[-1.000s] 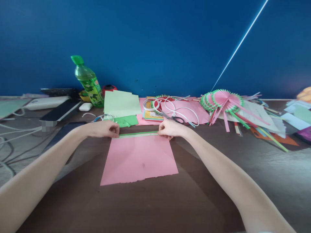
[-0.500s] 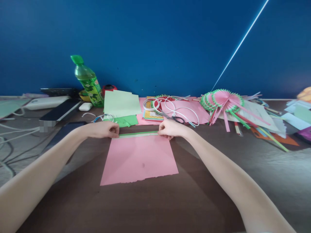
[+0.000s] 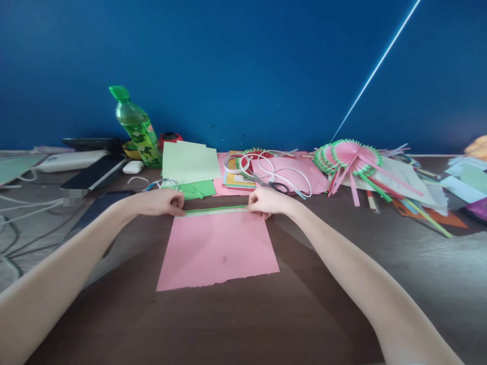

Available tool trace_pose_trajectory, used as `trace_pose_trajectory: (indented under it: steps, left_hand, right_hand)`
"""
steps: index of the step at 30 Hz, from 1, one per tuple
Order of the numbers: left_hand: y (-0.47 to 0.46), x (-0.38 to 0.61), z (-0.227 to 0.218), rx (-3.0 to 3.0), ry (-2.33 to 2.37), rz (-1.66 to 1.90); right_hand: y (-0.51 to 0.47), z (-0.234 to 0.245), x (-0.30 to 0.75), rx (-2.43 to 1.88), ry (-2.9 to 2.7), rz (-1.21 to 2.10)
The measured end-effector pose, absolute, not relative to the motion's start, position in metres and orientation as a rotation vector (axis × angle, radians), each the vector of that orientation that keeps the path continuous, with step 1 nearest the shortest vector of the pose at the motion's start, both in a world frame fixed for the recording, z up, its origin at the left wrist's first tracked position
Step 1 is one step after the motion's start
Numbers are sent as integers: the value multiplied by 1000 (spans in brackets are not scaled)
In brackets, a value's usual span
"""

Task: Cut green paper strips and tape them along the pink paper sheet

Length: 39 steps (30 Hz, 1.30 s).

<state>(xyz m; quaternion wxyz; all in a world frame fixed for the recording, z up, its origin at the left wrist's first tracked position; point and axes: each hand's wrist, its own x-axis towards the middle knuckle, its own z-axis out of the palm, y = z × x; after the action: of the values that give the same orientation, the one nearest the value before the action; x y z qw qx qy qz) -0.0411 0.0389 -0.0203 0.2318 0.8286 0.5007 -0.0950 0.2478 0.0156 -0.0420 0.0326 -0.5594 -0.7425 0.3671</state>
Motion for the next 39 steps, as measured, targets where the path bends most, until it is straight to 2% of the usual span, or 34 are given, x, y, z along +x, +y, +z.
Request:
trace_pose_trajectory:
  steps: [9,39]
  left_hand:
    - [44,-47,-17,2261,1243,-346]
    - [42,-48,-15,2259,1299,-393]
  right_hand:
    - [16,-42,248,-1725,-2278,1129]
    - [17,-46,247,-1763,-2230,1057]
